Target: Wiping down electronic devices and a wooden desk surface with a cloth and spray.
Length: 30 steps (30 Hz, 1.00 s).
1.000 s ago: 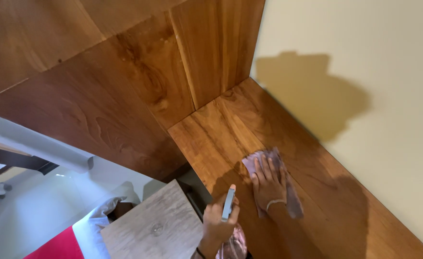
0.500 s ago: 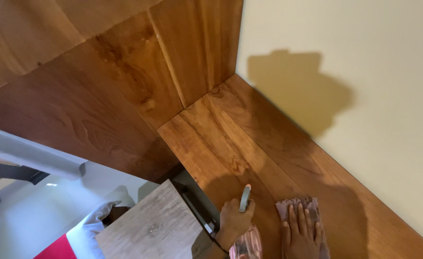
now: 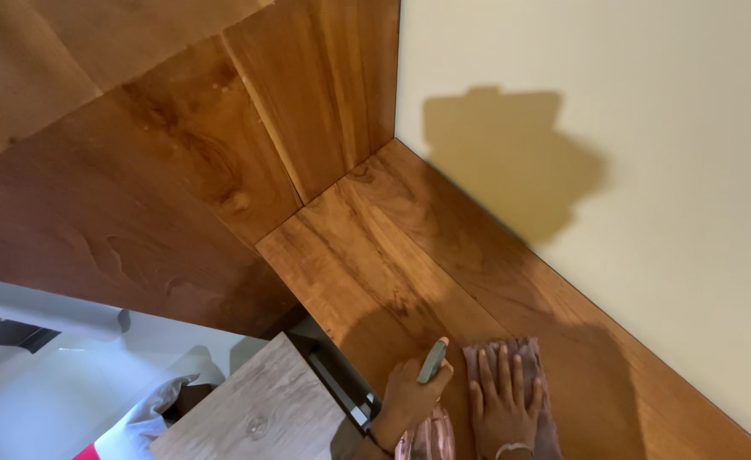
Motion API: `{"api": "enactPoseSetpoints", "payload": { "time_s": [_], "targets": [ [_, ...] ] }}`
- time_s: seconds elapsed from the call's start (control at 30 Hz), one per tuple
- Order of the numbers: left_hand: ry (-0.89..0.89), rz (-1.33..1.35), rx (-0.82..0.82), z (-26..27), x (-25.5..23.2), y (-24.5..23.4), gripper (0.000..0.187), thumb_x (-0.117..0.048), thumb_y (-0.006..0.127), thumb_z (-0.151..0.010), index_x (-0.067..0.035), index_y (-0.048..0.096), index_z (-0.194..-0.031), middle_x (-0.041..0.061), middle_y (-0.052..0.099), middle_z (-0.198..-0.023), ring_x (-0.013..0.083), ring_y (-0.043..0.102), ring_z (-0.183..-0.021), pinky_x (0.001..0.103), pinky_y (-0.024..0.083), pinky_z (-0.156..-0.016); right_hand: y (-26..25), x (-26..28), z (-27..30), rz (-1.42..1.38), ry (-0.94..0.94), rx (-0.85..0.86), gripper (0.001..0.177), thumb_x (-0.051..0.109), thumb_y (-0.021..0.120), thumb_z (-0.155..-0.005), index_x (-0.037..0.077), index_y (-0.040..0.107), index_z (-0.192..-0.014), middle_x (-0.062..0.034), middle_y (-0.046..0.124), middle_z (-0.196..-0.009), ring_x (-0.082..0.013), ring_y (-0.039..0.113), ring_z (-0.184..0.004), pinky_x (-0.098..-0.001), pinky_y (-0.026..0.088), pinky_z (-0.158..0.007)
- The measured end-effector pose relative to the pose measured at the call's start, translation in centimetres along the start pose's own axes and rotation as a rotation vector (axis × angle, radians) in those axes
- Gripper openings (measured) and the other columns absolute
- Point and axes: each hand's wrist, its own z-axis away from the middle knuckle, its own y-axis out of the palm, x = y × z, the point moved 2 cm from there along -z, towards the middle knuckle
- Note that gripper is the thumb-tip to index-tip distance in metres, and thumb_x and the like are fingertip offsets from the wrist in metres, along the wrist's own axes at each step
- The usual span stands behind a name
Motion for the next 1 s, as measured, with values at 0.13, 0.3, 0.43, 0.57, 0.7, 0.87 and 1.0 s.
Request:
{"api": "enactPoseSetpoints", "payload": {
  "time_s": [0.13, 0.3, 0.43, 0.57, 0.7, 0.87, 1.0],
  "targets": [
    [-0.006, -0.139, -0.061, 0.1, 1.5, -0.2, 0.032, -0.046, 0.060, -0.090, -0.018, 0.075, -0.087, 0.004, 0.070, -0.063, 0.0304, 0.061, -0.053, 0.040, 0.050, -0.057, 3.0, 0.5, -5.0, 0.024, -0.017, 0.073, 0.070, 0.058, 0.018, -0.101, 0.031, 0.010, -0.165, 0.0072, 0.005, -0.175, -0.0194, 0.002, -0.160, -0.0559, 0.000, -0.124],
    [0.126, -0.028, -0.100, 0.6, 2.7, -1.0, 0.025, -0.038, 0.066, -0.090, -0.019, 0.078, -0.102, -0.002, 0.078, -0.082, 0.0219, 0.074, -0.064, 0.035, 0.057, -0.062, 4.8, 3.4, -11.2, -0.058, -0.004, 0.098, 0.069, 0.052, 0.016, -0.103, 0.025, 0.007, -0.166, 0.0020, 0.001, -0.174, -0.0219, -0.003, -0.160, -0.0576, -0.005, -0.122],
    [0.125, 0.060, -0.163, 2.0, 1.4, -2.4, 0.017, -0.029, 0.070, -0.086, -0.020, 0.077, -0.098, -0.005, 0.074, -0.073, 0.0148, 0.064, -0.055, 0.029, 0.050, -0.055, 4.8, 6.2, -14.6, -0.029, -0.044, 0.067, 0.068, 0.053, 0.020, -0.104, 0.024, 0.014, -0.166, 0.0025, 0.010, -0.174, -0.0214, 0.005, -0.159, -0.0550, 0.000, -0.122],
    [0.289, 0.129, -0.287, 2.5, 1.2, -3.4, 0.017, -0.017, 0.068, -0.081, -0.013, 0.076, -0.096, 0.000, 0.077, -0.076, 0.0183, 0.069, -0.057, 0.030, 0.058, -0.058, 3.9, 9.3, -16.9, -0.118, -0.102, 0.091, 0.068, 0.048, 0.029, -0.101, 0.020, 0.022, -0.163, 0.0026, 0.018, -0.172, -0.0247, 0.016, -0.156, -0.0592, 0.010, -0.121],
    [0.420, 0.104, -0.377, 2.9, 2.0, -4.2, 0.019, -0.013, 0.070, -0.081, -0.009, 0.075, -0.099, 0.005, 0.076, -0.073, 0.0182, 0.065, -0.050, 0.030, 0.056, -0.051, 1.9, 11.9, -18.1, -0.177, -0.217, -0.040, 0.063, 0.041, 0.046, -0.098, 0.018, 0.041, -0.156, -0.0009, 0.034, -0.167, -0.0255, 0.030, -0.153, -0.0619, 0.025, -0.119],
    [0.454, 0.098, -0.410, 4.0, 2.0, -4.8, 0.017, -0.010, 0.068, -0.082, -0.005, 0.075, -0.096, 0.007, 0.078, -0.078, 0.0165, 0.062, -0.049, 0.029, 0.054, -0.049, 1.3, 13.0, -17.1, -0.284, -0.326, 0.019, 0.058, 0.043, 0.036, -0.103, 0.017, 0.041, -0.155, -0.0021, 0.033, -0.167, -0.0263, 0.026, -0.154, -0.0623, 0.015, -0.120],
    [0.452, 0.053, -0.425, 4.5, 1.6, -5.0, 0.015, -0.007, 0.070, -0.080, -0.004, 0.074, -0.093, 0.008, 0.078, -0.075, 0.0149, 0.061, -0.046, 0.028, 0.052, -0.045, -0.7, 12.5, -15.5, -0.304, -0.460, -0.008, 0.056, 0.041, 0.032, -0.106, 0.017, 0.039, -0.156, -0.0016, 0.033, -0.167, -0.0223, 0.023, -0.155, -0.0557, 0.006, -0.122]
  ]
}}
